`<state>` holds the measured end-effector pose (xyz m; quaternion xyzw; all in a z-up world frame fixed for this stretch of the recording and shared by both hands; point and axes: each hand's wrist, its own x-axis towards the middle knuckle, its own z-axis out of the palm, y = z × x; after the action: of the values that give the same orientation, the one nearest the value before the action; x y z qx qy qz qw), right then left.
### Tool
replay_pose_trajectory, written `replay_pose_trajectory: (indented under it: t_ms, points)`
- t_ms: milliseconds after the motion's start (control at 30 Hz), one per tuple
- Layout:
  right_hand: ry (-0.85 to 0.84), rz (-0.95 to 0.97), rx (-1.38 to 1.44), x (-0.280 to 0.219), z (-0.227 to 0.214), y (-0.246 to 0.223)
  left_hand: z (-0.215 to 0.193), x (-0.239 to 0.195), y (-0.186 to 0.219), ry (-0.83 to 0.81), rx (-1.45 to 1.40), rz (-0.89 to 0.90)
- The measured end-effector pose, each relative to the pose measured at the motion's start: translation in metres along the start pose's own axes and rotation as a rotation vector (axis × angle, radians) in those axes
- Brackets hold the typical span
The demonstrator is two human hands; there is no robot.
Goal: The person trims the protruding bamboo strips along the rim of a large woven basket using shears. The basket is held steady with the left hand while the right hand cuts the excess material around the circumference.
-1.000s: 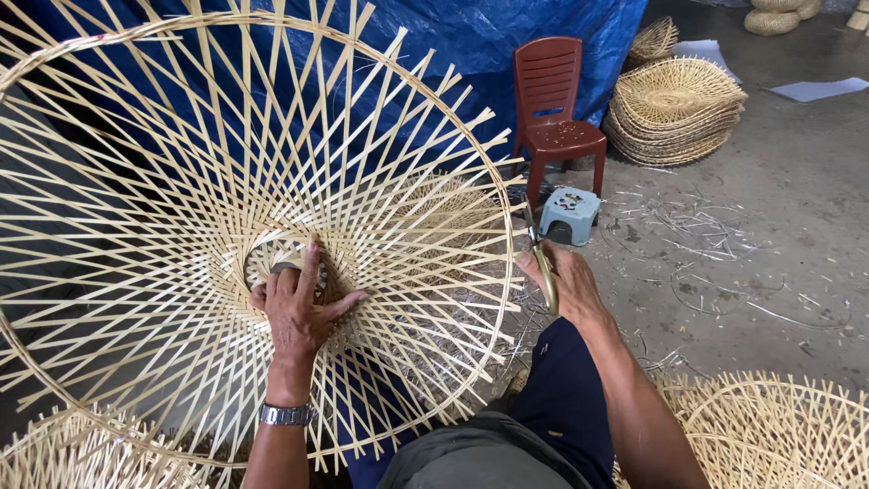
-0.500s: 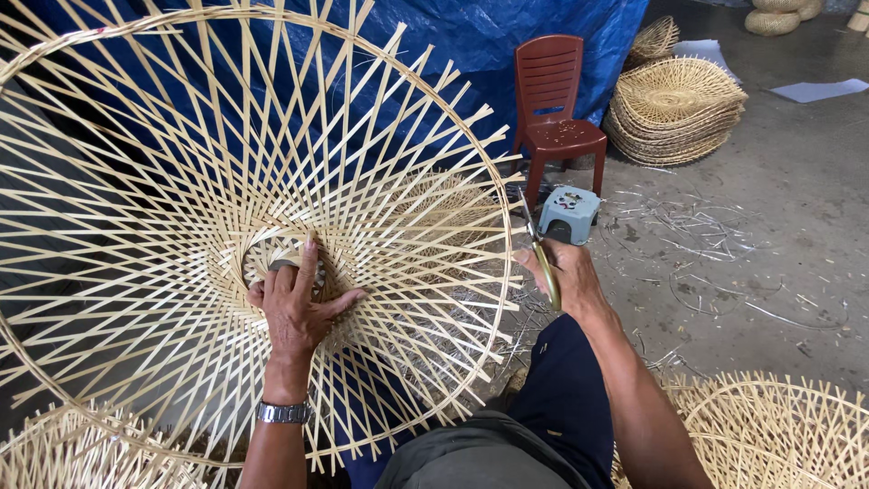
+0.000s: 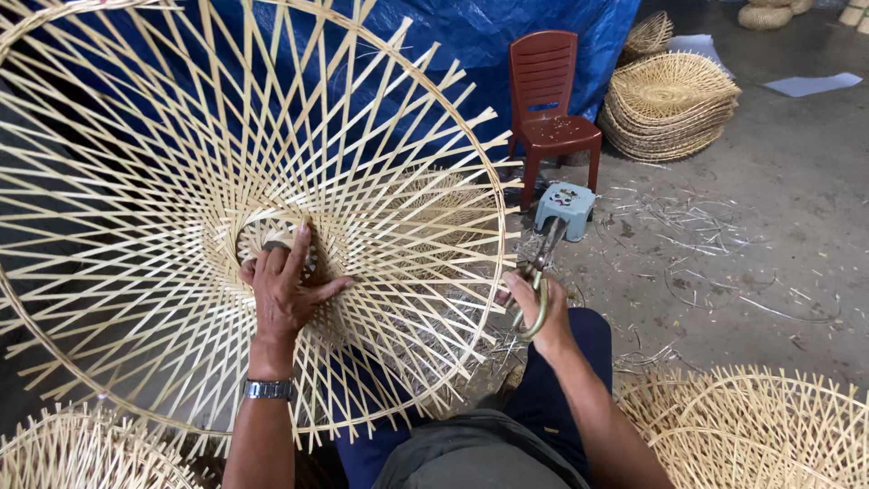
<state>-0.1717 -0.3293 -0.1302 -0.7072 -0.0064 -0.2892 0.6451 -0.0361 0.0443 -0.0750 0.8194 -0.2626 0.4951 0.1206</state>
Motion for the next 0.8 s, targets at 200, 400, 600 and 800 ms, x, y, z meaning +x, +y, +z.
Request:
replay_pose_trajectory:
  t_ms: [200,400,600,800]
  points:
    - [0.067,-0.008,0.102,-0.029,0.014,0.007,-0.001,-0.017,0.029,0.001,0.082,-0.253]
    - [-0.043,-0.045,-0.103,-0.013,-0.006,0.011,0.052,0.007,0.011,0.209,0.011,-0.295]
    - [-0.076,0.095,-0.389,0.013,-0.037,0.004,0.04,0.052,0.0,0.223,0.082,-0.282]
    - [-0.094,0.124,-0.464,0.041,-0.027,-0.014,0.017,0.075,0.018,0.142,0.054,-0.264]
